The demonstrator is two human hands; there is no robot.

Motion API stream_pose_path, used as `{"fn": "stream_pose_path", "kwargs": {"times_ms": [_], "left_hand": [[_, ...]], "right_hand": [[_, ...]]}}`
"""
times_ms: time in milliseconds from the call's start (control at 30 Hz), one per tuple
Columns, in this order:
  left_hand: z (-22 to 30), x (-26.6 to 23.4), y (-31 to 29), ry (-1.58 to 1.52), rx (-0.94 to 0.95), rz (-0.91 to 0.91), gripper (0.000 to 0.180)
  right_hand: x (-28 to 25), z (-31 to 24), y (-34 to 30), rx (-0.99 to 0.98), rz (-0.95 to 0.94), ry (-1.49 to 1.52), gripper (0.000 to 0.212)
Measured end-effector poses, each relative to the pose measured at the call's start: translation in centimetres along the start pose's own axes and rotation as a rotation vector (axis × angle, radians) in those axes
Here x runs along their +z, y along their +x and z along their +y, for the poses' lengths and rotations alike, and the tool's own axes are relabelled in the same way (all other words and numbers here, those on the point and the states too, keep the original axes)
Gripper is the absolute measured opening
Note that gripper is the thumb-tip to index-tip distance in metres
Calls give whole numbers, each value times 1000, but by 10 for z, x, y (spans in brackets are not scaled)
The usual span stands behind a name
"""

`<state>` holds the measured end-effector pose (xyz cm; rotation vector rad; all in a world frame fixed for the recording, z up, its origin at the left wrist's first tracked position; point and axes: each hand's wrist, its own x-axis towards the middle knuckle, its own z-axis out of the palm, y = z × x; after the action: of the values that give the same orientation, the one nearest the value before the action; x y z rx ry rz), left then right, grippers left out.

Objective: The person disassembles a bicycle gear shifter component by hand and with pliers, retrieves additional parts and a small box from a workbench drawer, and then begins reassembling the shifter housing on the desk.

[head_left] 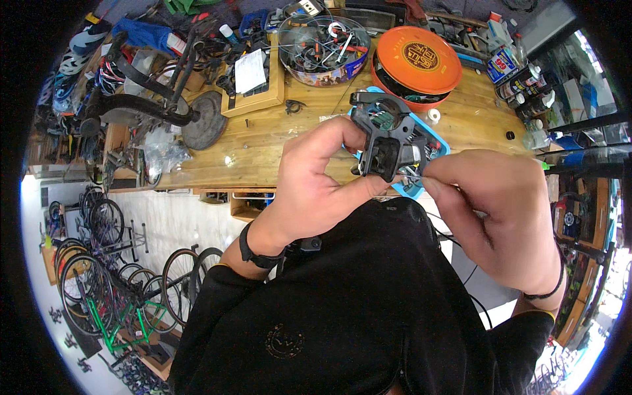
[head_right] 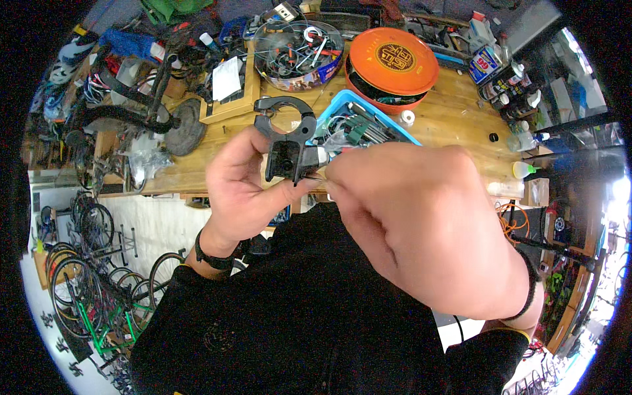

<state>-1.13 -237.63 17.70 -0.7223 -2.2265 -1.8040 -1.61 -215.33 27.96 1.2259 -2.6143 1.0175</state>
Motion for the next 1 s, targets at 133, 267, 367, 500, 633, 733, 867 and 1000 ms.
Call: {"fn": "stream_pose_path", "kwargs": {"times_ms": [133, 267, 367, 500, 633, 733, 867, 1000], "left_hand": [[7, -2, -2, 40, -38, -7, 36], [-3, -4, -4, 96, -87, -9, 36], [-19, -10, -6, -2, -189, 25, 33], [-65, -22, -24, -86, -361, 235, 26], [-120, -27, -62, -167, -609, 285, 23], [-142, -24, -91, -222, -741, 316, 22], [-169, -21, -119, -242, -898, 289, 22], [-184, -25, -142, -192, -968, 236, 23]], "right_hand": [[1, 1, 2, 171, -44, 166, 2], [14, 16, 2, 153, -55, 195, 2], [23, 40, 6, 334, -101, 351, 7], [59, 128, -12, 544, 70, 401, 17], [126, 195, -82, 804, 2, 256, 18], [178, 218, -123, 949, -66, 318, 18], [235, 243, -139, 857, 3, 96, 16], [264, 261, -133, 811, 112, -5, 14]]}}
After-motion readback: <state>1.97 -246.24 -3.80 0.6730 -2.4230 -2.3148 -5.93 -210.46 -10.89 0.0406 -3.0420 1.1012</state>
